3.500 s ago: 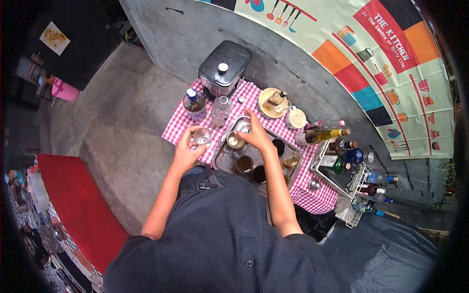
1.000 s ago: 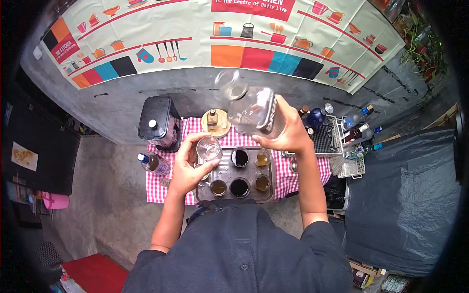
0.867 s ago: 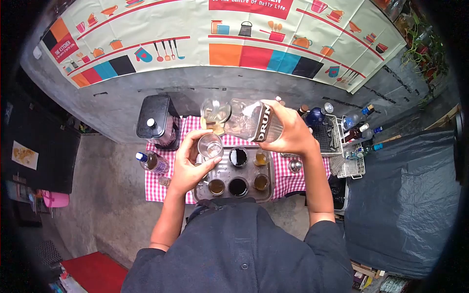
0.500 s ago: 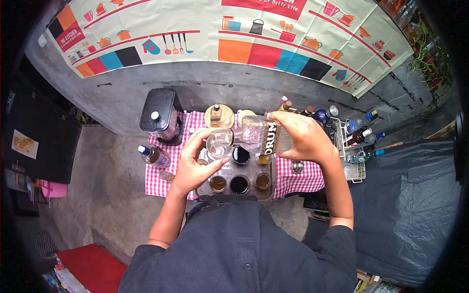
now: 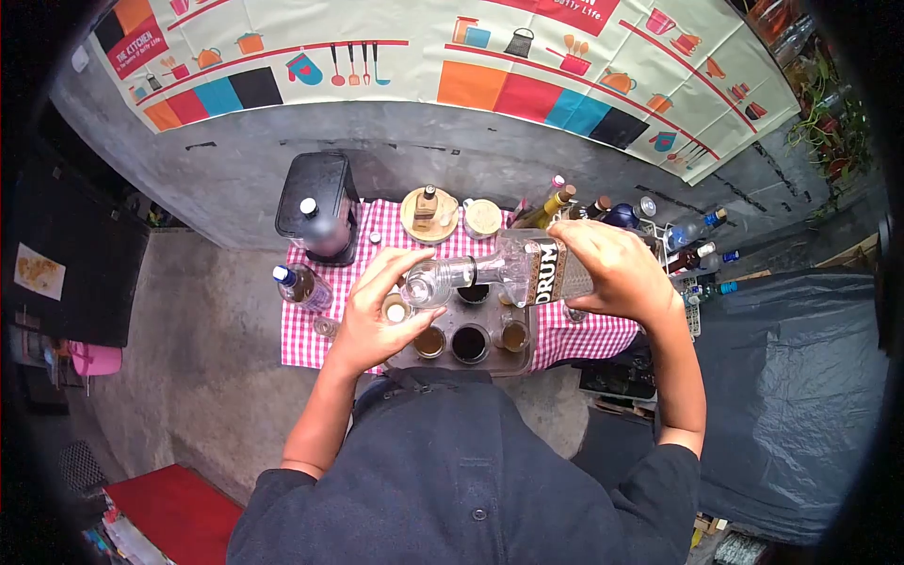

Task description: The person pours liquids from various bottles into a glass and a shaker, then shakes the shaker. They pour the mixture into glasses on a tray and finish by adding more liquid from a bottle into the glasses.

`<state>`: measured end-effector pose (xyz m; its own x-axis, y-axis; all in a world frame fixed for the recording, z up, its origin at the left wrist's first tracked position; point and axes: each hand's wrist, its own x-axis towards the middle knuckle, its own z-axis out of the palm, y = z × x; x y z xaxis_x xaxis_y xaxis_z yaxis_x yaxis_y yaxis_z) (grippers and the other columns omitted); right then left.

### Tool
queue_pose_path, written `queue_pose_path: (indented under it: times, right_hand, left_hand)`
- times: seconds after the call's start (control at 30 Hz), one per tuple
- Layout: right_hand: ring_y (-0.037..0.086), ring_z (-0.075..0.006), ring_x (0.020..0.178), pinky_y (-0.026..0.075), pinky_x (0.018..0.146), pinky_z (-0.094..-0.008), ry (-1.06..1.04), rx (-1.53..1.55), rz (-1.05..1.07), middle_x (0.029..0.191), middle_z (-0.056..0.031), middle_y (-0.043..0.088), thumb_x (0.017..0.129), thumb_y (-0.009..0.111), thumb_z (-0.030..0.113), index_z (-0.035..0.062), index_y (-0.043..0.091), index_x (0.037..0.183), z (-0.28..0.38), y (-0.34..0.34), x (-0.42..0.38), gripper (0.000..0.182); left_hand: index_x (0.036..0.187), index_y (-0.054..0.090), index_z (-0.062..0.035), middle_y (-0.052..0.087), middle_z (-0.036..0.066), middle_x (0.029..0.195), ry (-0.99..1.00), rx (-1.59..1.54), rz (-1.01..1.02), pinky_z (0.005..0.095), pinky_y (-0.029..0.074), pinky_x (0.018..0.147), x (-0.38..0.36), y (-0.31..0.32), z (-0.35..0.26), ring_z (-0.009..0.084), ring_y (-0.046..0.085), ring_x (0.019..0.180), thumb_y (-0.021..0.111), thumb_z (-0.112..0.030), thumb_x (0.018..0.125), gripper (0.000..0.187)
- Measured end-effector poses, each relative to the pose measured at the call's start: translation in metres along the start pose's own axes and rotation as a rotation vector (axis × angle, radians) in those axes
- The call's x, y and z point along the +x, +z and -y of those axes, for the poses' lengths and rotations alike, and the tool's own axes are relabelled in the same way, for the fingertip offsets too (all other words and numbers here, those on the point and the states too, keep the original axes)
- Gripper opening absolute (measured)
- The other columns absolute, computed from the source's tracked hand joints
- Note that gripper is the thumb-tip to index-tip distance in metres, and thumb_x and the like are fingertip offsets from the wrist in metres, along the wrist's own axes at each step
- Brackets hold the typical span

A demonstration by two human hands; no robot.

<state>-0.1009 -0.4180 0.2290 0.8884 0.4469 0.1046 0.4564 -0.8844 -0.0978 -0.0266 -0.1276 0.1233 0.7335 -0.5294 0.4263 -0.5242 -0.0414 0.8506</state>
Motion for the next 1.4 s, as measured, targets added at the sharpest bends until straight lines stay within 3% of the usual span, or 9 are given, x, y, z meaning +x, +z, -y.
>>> queue_pose_path:
  times: [0.53,0.9,1.0,1.4]
  right_hand:
    - [0.059,-0.0307,0.110,0.048,0.097,-0.0392,0.026,-0.084,0.106,0.116,-0.0134,0.060,0.054,0.085,0.017,0.0009,0.050,0.122,0.044,-0.002,0.032,0.078]
    - [0.059,-0.0303,0.111,0.050,0.094,-0.0385,0.055,-0.126,0.145,0.117,-0.0113,0.062,0.052,0.086,0.016,0.0049,0.054,0.121,0.074,0.007,0.051,0.077]
    - [0.059,-0.0311,0.108,0.047,0.095,-0.0397,0.034,-0.131,0.181,0.115,-0.0135,0.060,0.053,0.088,0.023,0.0015,0.049,0.124,0.082,0.007,0.056,0.084]
    - [0.059,-0.0307,0.105,0.048,0.093,-0.0394,0.024,-0.182,0.176,0.113,-0.0119,0.060,0.052,0.088,0.023,0.0023,0.050,0.123,0.098,0.007,0.063,0.083]
  left_hand:
    - [0.120,0.060,-0.0013,0.061,0.013,0.108,0.040,-0.024,0.006,0.0351,0.047,0.088,-0.018,-0.038,0.021,0.0251,0.060,0.099,0.079,-0.005,0.068,0.056]
    - [0.119,0.060,-0.0020,0.060,0.010,0.108,0.020,-0.043,-0.012,0.0321,0.046,0.086,-0.040,-0.060,0.037,0.0209,0.059,0.099,0.081,-0.005,0.066,0.057]
    - [0.119,0.060,-0.0019,0.060,0.010,0.108,0.039,-0.037,-0.007,0.0322,0.046,0.086,-0.044,-0.064,0.041,0.0207,0.059,0.099,0.081,-0.005,0.066,0.057]
    - [0.120,0.060,-0.0024,0.059,0.009,0.109,0.002,-0.086,0.029,0.0317,0.047,0.085,-0.056,-0.072,0.046,0.0202,0.059,0.100,0.083,-0.006,0.066,0.059]
